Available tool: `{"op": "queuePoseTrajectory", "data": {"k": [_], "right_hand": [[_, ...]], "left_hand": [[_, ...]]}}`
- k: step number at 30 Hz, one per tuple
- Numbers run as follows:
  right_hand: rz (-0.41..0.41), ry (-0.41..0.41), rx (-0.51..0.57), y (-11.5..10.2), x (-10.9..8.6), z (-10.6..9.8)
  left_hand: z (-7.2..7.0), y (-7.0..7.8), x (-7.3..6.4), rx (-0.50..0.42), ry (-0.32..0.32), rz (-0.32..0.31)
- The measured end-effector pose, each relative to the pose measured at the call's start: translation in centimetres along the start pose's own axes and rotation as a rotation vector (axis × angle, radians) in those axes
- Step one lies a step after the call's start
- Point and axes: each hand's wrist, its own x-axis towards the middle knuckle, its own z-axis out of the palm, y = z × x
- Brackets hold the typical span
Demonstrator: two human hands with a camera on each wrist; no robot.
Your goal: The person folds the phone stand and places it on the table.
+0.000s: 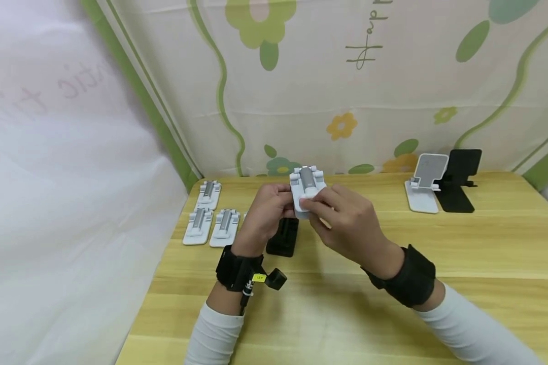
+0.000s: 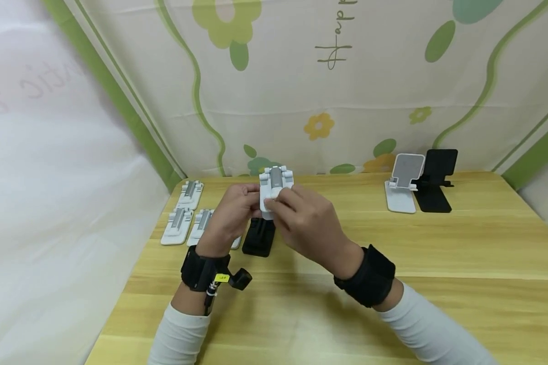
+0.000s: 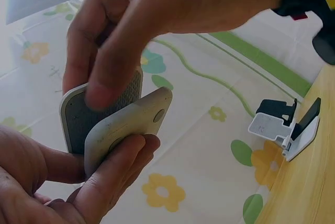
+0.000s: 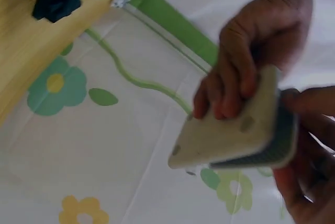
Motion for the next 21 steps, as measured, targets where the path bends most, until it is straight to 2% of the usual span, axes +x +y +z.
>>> {"op": "queuePoseTrajectory", "data": {"k": [3, 6, 9, 11, 13, 15, 17, 21], "right_hand": [[0.216, -0.059, 0.221, 0.6, 0.3, -0.9], [0.542, -0.151, 0.399, 1.6, 0.4, -1.7], [0.847, -0.33, 0.59, 3.0, 0.3, -2.2], [0.985, -0.442, 0.773, 4.0, 0.0, -2.3], [1.068, -0.516, 0.944, 4.7, -0.3, -2.3], [1.115, -0.549, 1.068, 5.2, -0.5, -2.3], [1.137, -0.554, 1.123, 5.4, -0.7, -2.2], [1.142, -0.542, 1.159, 5.6, -0.5, -2.2]], "left_hand": [[0.1, 0.0, 0.0, 0.004, 0.005, 0.003], [0.3, -0.1, 0.0, -0.003, -0.008, 0.011], [0.6, -0.3, -0.1, 0.002, -0.019, 0.011], [0.8, -0.4, -0.2, 0.005, -0.028, 0.006], [1.1, -0.5, -0.2, 0.01, -0.037, -0.001], [1.2, -0.6, -0.2, 0.01, -0.046, -0.002], [1.3, -0.6, -0.2, 0.012, -0.047, 0.001], [1.3, -0.5, -0.2, 0.016, -0.044, 0.007]]}}
